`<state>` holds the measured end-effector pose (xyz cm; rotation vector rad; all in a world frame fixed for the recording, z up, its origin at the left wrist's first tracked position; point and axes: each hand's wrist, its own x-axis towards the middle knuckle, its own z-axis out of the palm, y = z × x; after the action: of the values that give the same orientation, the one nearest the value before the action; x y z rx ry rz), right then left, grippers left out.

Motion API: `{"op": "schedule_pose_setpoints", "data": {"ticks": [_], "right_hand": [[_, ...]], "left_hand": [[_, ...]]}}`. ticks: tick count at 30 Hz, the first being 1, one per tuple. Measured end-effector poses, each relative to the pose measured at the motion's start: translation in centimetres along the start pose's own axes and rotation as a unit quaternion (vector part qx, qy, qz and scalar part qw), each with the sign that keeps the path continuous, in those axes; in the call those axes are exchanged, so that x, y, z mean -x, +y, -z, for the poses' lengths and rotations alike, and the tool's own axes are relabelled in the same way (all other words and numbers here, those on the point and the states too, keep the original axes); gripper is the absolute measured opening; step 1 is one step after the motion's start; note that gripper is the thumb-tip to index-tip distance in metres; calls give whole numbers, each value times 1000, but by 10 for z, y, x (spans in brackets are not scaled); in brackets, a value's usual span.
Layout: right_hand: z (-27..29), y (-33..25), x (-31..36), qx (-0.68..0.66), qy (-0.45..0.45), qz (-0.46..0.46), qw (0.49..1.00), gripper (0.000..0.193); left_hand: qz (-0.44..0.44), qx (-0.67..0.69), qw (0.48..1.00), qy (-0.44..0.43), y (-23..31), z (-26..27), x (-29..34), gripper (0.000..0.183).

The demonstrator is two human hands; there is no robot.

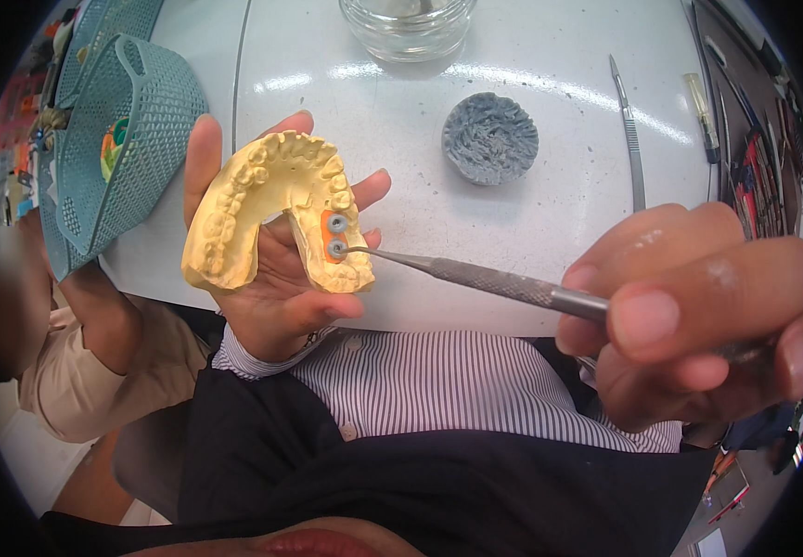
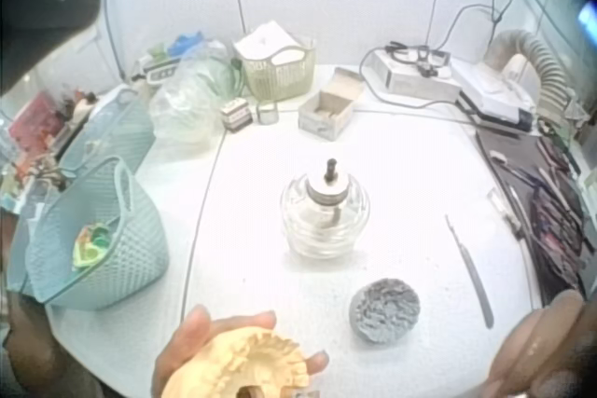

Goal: The person holds a yellow dental cast in their left hand and uses a metal dental tool in their right hand to scrape and shape a gray material inside the cast. The person repeatedly dips the tool into a small gray container on the table to gather more material and applies it to the cast.

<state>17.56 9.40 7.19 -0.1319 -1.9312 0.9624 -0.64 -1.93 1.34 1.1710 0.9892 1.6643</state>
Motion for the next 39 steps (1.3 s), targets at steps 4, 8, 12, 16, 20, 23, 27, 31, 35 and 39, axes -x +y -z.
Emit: {"op": "schedule_pose_setpoints", "data": {"ticks": [4,8,12,16,20,23,27,31,35,39], "right_hand": [[21,3,8,-63,63,-59,994,13],[15,1,4,-86,147,-115,979,15],[13,5,2,-95,164,-109,976,16],[21,9,5,-156,167,-108,968,15],[15,5,4,-108,180,-105,972,16],[15,5,3,-84,176,-99,976,17],[16,6,3,-87,170,-101,976,17],[17,8,2,-97,180,-103,974,17],[18,10,2,-113,178,-102,972,17],[15,8,1,-80,184,-90,976,17]], "left_hand": [[67,92,991,68,4,-7,0,111],[148,231,958,82,12,-8,-4,112],[150,300,942,21,8,-2,-5,111],[146,343,928,1,11,0,-3,109],[132,397,907,-53,7,6,1,110],[99,406,903,-95,3,8,1,110],[84,382,912,-120,2,9,0,110],[76,383,912,-128,-1,10,-2,111],[98,417,895,-126,0,11,-5,105],[149,548,816,-107,1,15,-5,96]]}}
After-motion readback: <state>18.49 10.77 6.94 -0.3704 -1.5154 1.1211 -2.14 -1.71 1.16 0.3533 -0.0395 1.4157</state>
